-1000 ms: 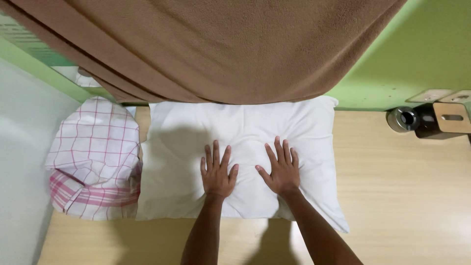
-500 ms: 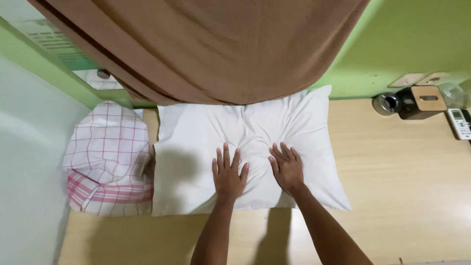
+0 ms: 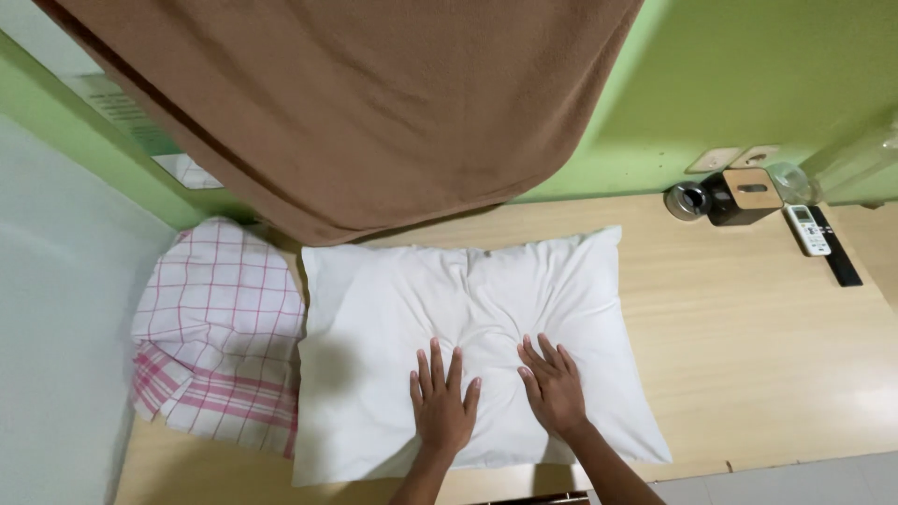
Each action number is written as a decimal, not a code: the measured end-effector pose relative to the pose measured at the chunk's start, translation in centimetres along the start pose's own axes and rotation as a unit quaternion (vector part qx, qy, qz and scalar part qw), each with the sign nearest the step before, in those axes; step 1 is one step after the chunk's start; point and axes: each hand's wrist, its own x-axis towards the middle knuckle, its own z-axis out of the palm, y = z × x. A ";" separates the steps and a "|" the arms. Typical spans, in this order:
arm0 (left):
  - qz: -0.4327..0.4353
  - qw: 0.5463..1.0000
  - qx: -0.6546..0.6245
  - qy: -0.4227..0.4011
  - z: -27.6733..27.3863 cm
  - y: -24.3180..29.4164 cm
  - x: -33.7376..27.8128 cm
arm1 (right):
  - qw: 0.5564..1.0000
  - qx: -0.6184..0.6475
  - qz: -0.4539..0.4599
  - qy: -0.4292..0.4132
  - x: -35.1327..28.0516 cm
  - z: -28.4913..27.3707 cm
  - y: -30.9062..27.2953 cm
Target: The person picks up a white pillow from a desk, carries it to the bed, and places it against the headboard. They then smooth the pillow and the bedsheet with their hands. The person repeats this process with a second pillow, arranging it next to the first one.
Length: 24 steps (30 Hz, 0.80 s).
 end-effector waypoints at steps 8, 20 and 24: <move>0.031 0.999 0.017 -0.002 -4.4 -0.2 6.3 | 1.000 0.003 0.008 -0.009 -1.3 0.1 0.9; 0.033 0.995 0.093 -0.022 0.2 -4.2 11.6 | 0.998 0.044 0.031 0.019 7.7 -2.9 -3.3; 0.047 0.993 0.105 -0.005 0.5 -4.3 11.6 | 0.997 -0.020 -0.039 -0.071 11.1 -1.4 -6.0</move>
